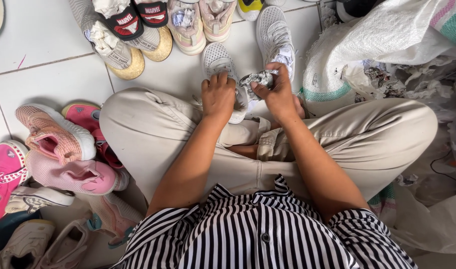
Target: The person is stuffing crumpled paper into various sneakers to help them maintain their shape, likely for storage or sale.
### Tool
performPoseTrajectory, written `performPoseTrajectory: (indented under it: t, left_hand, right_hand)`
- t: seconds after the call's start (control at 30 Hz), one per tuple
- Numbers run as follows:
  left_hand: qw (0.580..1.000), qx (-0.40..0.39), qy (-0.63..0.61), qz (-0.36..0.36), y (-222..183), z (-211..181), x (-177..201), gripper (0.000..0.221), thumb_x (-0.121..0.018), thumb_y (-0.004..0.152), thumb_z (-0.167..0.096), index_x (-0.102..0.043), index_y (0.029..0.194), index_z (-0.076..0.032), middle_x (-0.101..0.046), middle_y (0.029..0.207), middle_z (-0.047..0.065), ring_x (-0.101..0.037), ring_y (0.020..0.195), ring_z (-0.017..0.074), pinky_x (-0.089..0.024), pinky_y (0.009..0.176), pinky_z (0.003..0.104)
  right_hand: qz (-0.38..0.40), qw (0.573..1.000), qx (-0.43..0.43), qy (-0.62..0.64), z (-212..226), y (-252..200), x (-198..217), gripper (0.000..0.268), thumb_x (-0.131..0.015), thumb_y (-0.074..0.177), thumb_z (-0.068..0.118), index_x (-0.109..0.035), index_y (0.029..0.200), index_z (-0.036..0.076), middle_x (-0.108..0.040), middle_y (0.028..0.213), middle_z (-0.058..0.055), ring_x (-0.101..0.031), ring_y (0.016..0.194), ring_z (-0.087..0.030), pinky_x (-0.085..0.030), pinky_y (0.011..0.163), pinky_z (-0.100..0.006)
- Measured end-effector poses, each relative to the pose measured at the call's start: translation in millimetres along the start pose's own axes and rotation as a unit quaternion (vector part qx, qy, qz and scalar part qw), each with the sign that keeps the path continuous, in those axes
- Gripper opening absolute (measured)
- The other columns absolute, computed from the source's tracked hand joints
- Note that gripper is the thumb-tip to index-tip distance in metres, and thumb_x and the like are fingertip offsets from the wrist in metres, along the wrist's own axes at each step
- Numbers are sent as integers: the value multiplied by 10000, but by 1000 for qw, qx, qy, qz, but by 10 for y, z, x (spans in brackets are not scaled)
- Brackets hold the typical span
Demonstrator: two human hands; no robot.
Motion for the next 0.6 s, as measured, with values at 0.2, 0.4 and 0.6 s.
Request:
performPoseTrajectory:
  t: [0.2, 0.4, 0.6]
  left_hand:
    - [906, 258, -298, 158, 56, 398, -100, 235, -563, 992, -458, -630, 1099, -259, -780, 985, 68, -744, 958, 381, -562, 859, 542]
    - [903, 258, -319, 126, 76, 346, -218, 236, -550, 1001, -444, -630, 1034, -224, -775, 896, 109, -752, 886, 414, -581, 798, 554]
    - [886, 275, -345, 145, 95, 392, -299, 289, -523, 1029, -456, -625, 1066, -188, -763, 956, 158, -730, 969, 439, -569, 869, 574]
  right_hand:
    - [54, 964, -18, -258, 55, -212, -236, 468, -816, 763, 49, -638, 1185, 148, -709, 1055, -142, -698, 1040, -366, -529, 922, -459]
    - [67, 787, 125, -600, -106, -250, -273, 489, -878, 754, 243, -627, 1162, 146, -718, 1008, -112, -731, 990, -335, -585, 866, -459]
    - [62, 784, 89, -611, -82, -219, -500, 456, -858, 769, 218, -539, 1057, 68, -579, 1006, -157, -664, 959, -400, -616, 732, -520]
Point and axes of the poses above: each hand's wrist, its own y-axis towards the middle knuckle, its own x-axis out of the back of the hand, z = x × y, the point moved 3 cm from there along y, towards the middle knuckle
